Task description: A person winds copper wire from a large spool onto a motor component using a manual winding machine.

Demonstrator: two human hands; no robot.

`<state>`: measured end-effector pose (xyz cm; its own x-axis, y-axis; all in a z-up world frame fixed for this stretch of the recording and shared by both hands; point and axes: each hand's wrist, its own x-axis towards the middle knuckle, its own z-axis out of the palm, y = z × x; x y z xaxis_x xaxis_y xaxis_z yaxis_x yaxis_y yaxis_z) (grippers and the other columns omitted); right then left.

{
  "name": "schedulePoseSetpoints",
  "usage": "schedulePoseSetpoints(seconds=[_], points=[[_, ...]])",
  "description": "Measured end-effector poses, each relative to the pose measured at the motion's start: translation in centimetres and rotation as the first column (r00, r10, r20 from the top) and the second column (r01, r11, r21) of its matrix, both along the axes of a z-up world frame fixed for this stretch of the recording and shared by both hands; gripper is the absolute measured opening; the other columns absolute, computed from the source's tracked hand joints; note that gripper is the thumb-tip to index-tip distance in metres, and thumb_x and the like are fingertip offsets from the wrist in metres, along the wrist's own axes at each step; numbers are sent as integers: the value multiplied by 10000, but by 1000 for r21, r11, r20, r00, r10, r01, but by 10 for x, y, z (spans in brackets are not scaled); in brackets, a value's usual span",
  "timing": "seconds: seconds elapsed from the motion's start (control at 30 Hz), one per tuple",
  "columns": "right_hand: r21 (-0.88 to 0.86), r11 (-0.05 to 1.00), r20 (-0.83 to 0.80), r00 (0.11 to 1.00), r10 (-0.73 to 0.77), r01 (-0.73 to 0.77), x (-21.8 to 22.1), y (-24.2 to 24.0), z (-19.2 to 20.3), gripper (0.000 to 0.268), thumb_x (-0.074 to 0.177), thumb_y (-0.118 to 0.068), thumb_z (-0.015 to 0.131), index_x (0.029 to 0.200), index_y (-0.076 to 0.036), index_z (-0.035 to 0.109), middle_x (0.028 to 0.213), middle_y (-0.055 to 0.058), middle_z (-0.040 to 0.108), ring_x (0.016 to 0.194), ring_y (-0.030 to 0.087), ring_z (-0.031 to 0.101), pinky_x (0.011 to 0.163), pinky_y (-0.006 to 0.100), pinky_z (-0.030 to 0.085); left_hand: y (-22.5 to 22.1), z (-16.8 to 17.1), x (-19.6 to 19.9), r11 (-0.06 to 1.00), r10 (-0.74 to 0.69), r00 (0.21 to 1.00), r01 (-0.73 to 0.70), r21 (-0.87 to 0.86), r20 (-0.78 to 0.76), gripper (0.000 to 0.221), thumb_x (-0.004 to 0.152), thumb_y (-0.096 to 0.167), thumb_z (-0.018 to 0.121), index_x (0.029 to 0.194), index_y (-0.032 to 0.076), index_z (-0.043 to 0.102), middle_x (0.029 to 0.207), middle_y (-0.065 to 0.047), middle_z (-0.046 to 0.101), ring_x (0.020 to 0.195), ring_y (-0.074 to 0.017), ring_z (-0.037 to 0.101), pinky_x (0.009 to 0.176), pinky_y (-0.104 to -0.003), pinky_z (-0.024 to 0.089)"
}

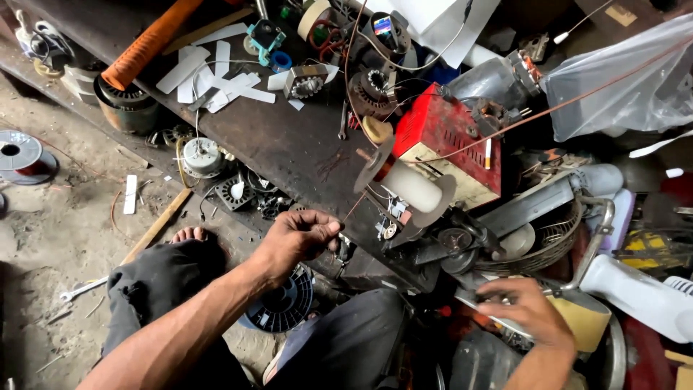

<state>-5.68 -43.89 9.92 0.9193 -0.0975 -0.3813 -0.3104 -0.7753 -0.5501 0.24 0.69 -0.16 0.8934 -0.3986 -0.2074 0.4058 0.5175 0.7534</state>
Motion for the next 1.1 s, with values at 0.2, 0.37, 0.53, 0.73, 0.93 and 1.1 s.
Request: schedulePoseSetpoints(seconds=[0.2,0.37,0.53,0.73,0.93,1.1], points=[[-69,984,532,841,-101,162,52,-64,-117,155,901,-62,775,1048,-19,804,868,197,741,870,260,710,789,424,543,-8,8,-7,991,124,992,-125,-38,-22,182,912,96,770,942,-83,759,608,-191,650,441,-85,442,408,-172,303],[210,978,247,968,-47,-6,7,-21,-25,378,644,-15,874,969,130,746,850,260,735,749,282,660,716,414,544,-7,7,-5,989,136,991,-137,-53,-12,166,906,59,766,932,-104,746,601,-201,642,426,-90,420,398,-183,299],[149,982,707,682,-186,114,45,-35,-77,412,813,163,744,1186,-8,708,1035,186,707,1038,305,686,962,406,534,-9,7,-6,991,130,991,-130,-42,2,172,904,63,765,930,-105,742,611,-201,653,433,-88,426,401,-186,302],[117,991,95,994,57,-68,8,-6,-15,331,592,-68,972,904,3,890,850,158,882,835,198,751,804,404,581,-9,3,-5,990,136,991,-136,-24,-1,174,901,75,771,930,-95,745,609,-205,657,436,-105,451,401,-189,308],[-42,992,546,835,-74,115,36,1,-63,137,892,-101,813,1008,-27,812,875,193,751,838,284,723,760,425,533,-9,4,-6,992,128,992,-128,-4,6,179,893,85,783,930,-86,744,610,-199,658,434,-112,470,400,-194,312],[375,924,540,828,-150,-77,3,-52,-36,230,630,-15,852,830,39,753,562,118,604,447,162,558,461,266,479,-7,9,-5,987,135,991,-135,84,4,178,910,106,766,947,-66,741,639,-203,674,458,-138,499,421,-199,329]])
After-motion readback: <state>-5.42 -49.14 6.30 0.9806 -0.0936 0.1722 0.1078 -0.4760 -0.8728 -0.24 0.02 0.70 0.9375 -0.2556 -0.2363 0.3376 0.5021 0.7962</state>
